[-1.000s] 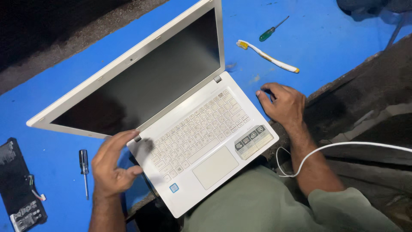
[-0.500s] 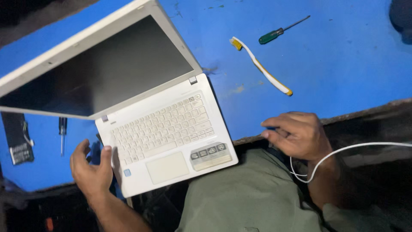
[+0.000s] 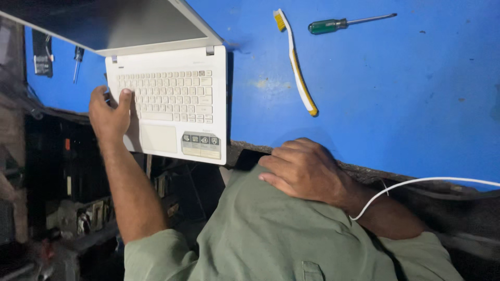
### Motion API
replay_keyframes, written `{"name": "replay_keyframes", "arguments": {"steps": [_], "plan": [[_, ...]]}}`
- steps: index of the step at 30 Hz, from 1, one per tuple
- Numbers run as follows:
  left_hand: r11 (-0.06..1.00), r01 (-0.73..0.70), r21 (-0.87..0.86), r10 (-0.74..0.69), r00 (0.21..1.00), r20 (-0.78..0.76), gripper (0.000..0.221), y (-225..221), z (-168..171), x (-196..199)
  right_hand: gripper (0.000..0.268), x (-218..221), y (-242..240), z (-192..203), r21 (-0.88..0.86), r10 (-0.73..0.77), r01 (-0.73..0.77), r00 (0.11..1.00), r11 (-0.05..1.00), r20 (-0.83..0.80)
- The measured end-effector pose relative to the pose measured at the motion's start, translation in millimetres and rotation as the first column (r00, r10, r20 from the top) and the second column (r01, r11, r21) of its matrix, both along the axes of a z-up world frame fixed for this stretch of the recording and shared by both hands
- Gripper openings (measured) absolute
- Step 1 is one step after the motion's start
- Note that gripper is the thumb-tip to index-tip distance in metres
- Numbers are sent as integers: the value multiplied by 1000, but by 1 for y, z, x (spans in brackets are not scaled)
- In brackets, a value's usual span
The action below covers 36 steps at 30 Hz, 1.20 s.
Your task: The person uses a screwdriver to remove screws from the bottom of a white laptop. They then use a toothbrush to clean the vents and edges. Finally, they open the laptop and press keys on the keyboard.
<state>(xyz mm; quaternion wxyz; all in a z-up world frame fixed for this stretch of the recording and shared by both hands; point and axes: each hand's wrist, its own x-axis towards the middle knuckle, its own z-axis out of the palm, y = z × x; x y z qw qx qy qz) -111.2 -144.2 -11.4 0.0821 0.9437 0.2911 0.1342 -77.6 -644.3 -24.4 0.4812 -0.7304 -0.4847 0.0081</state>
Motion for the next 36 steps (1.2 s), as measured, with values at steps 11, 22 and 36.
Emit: {"name": "replay_keyframes", "arguments": {"steps": [11,22,36], "plan": [[990,-142,-14,142,990,-28,59,-18,-5,9,23,3,-10,-6,12,98,-98,995,995,35],[997,-76,-29,73,994,-80,62,-7,4,9,24,4,-9,5,14,51,-51,998,999,30],[986,61,-153,-54,997,48,63,20,8,-22,27,-14,30,22,-187,-147,153,988,970,47]]}}
